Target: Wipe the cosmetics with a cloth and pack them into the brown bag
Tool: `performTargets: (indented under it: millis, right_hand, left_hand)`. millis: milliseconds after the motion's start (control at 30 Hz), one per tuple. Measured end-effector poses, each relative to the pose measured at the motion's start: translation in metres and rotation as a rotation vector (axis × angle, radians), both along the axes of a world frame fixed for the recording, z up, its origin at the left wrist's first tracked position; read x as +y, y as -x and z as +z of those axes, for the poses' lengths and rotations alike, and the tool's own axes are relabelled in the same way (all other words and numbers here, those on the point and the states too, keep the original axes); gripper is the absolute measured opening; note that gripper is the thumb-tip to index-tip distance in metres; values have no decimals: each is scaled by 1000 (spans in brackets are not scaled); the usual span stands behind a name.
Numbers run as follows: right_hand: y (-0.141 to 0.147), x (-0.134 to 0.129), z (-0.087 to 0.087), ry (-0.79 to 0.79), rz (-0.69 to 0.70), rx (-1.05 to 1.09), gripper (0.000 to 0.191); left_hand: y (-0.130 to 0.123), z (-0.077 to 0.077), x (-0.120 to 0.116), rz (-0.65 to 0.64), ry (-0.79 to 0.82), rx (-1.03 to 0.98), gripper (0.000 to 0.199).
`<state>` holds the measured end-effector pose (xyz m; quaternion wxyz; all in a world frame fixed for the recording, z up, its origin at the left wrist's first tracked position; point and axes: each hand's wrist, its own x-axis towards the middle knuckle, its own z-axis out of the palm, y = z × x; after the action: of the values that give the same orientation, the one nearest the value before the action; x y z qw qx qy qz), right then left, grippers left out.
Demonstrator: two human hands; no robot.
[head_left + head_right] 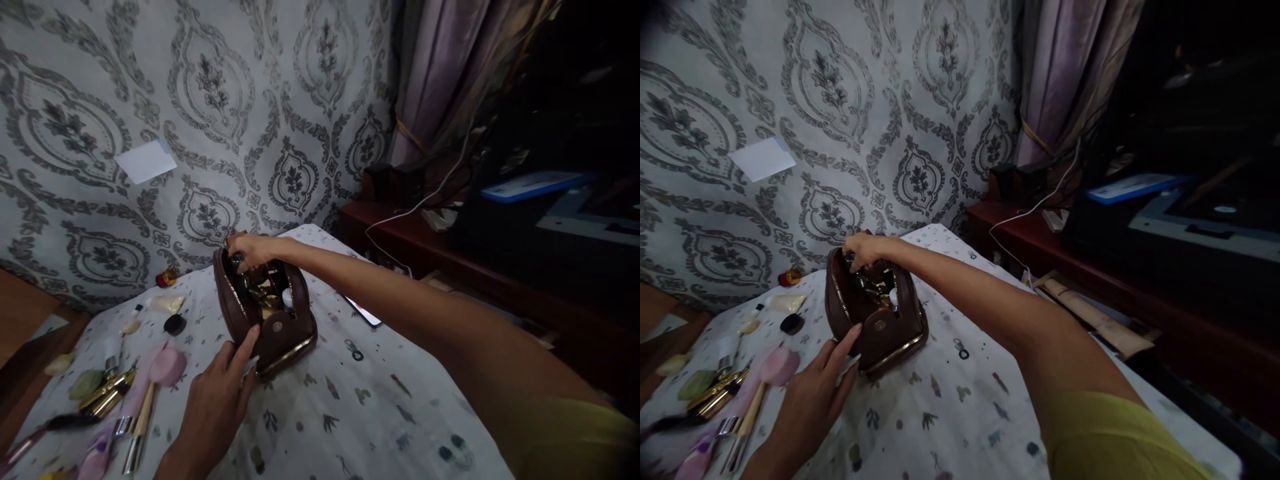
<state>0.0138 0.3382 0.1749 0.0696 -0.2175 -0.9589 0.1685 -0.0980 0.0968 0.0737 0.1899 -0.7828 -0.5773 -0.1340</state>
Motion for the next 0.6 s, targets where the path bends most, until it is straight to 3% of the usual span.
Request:
performTargets:
  millis: [400,600]
  right_hand:
    - [5,9,-9,99,-43,60,41]
    - [5,7,-9,80,-37,88,27]
  left_hand:
    - [3,-4,0,52,90,-21,63]
    - [1,-3,0,39,51,-24,61]
